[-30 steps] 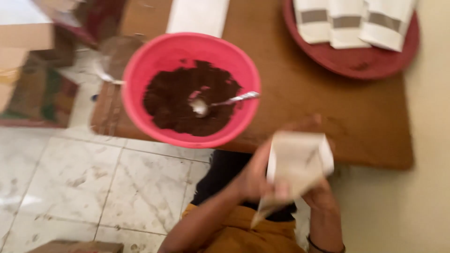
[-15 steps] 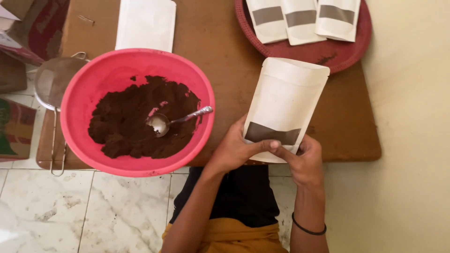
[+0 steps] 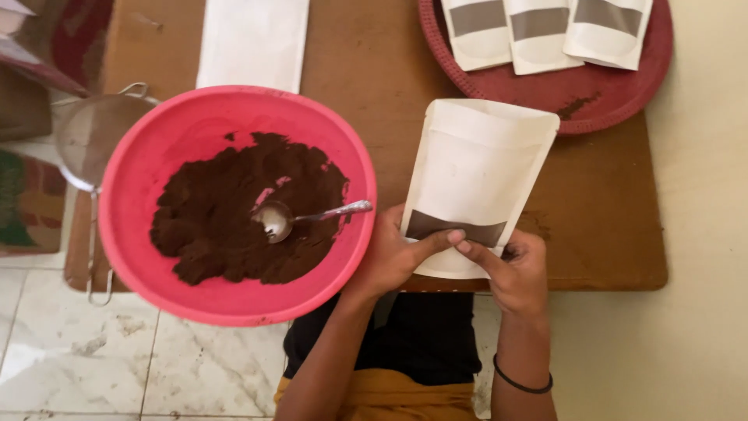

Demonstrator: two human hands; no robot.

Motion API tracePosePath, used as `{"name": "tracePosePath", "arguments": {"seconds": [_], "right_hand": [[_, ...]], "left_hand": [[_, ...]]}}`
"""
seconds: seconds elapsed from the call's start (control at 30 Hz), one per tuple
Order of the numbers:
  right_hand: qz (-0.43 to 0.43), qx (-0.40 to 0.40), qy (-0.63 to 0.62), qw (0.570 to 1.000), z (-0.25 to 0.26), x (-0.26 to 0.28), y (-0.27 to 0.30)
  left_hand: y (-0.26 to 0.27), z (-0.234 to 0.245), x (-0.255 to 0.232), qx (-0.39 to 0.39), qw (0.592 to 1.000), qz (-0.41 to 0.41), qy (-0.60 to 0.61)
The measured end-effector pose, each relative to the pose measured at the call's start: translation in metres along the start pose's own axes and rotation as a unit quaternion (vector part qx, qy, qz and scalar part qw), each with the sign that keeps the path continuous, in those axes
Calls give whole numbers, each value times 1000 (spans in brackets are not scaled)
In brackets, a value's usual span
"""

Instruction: Filling a white pouch with coffee grounds using a spoon from a pink bowl.

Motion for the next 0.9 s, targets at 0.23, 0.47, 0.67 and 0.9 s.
{"name": "tracePosePath", "arguments": {"seconds": [0.23, 0.47, 0.67, 0.9], "right_hand": [[21, -66, 4, 998, 13, 14, -11], [19, -45, 28, 998, 0, 24, -10], [4, -15, -62, 998, -17, 11, -13], [-11, -38, -194, 980, -28, 2, -12]], "left_hand": [[-1, 4, 4, 0, 998, 8, -63], [-4, 3, 4, -9, 997, -19, -68], [-4, 10, 2, -31, 996, -35, -75], [0, 7, -5, -37, 995, -49, -78]]}}
Point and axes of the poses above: each hand's wrist, its own y-axis away from the middle knuckle, its own z-axis out of the back of the hand, x = y × z, the point moved 5 cm from there along -y, towards the middle knuckle, and after that the axes turned 8 degrees about y, right-handed, at the moved point
